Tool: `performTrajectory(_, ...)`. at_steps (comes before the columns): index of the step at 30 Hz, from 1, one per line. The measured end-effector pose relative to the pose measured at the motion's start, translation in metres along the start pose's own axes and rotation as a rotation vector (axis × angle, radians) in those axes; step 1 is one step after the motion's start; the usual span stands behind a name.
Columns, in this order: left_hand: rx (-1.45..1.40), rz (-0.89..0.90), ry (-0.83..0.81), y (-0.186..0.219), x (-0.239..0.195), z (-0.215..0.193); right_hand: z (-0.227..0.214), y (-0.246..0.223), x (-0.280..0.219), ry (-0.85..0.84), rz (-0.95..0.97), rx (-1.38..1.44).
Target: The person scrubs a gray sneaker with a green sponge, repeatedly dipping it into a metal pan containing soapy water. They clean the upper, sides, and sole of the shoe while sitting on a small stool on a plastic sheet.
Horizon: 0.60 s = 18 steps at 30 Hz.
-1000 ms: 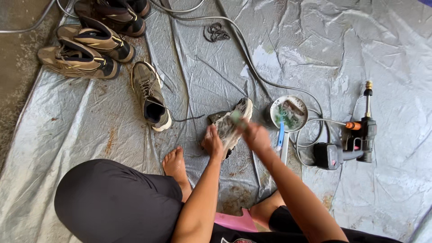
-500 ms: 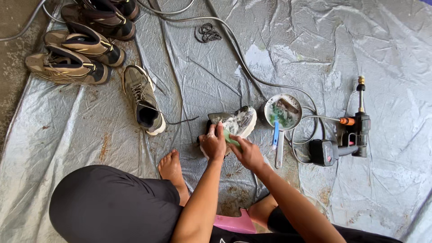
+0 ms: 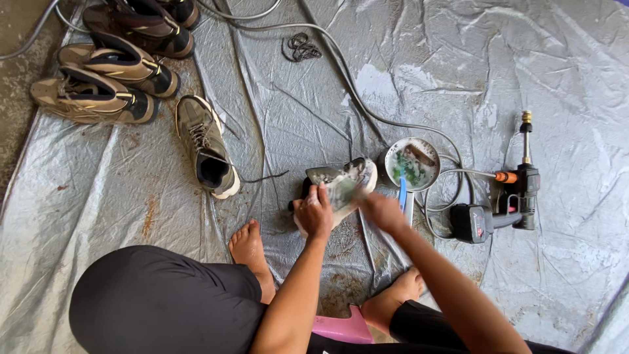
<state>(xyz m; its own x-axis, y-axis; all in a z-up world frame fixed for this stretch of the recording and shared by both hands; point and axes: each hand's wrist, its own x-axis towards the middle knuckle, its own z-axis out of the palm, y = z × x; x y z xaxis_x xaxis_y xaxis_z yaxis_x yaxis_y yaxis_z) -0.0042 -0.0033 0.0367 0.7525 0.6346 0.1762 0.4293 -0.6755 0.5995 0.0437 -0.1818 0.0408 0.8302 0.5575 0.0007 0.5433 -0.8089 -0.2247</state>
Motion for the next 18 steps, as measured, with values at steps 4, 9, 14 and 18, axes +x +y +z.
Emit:
performTrajectory(4, 0.033, 0.052, 0.047, -0.021, -0.018, 0.031, 0.038, 0.061, 0.012, -0.053, 0.397, 0.137)
performTrajectory(9, 0.052, 0.067, 0.109, -0.025, 0.007, 0.027, 0.011, -0.049, 0.004, -0.018, 0.196, 0.345)
performTrajectory(14, 0.073, 0.08, 0.121, -0.021, -0.014, 0.035, 0.002, 0.024, 0.022, 0.08, 0.17, 0.222)
performTrajectory(18, 0.044, 0.114, 0.145, -0.018, 0.002, 0.031, -0.003, -0.004, 0.035, 0.189, 0.183, 0.314)
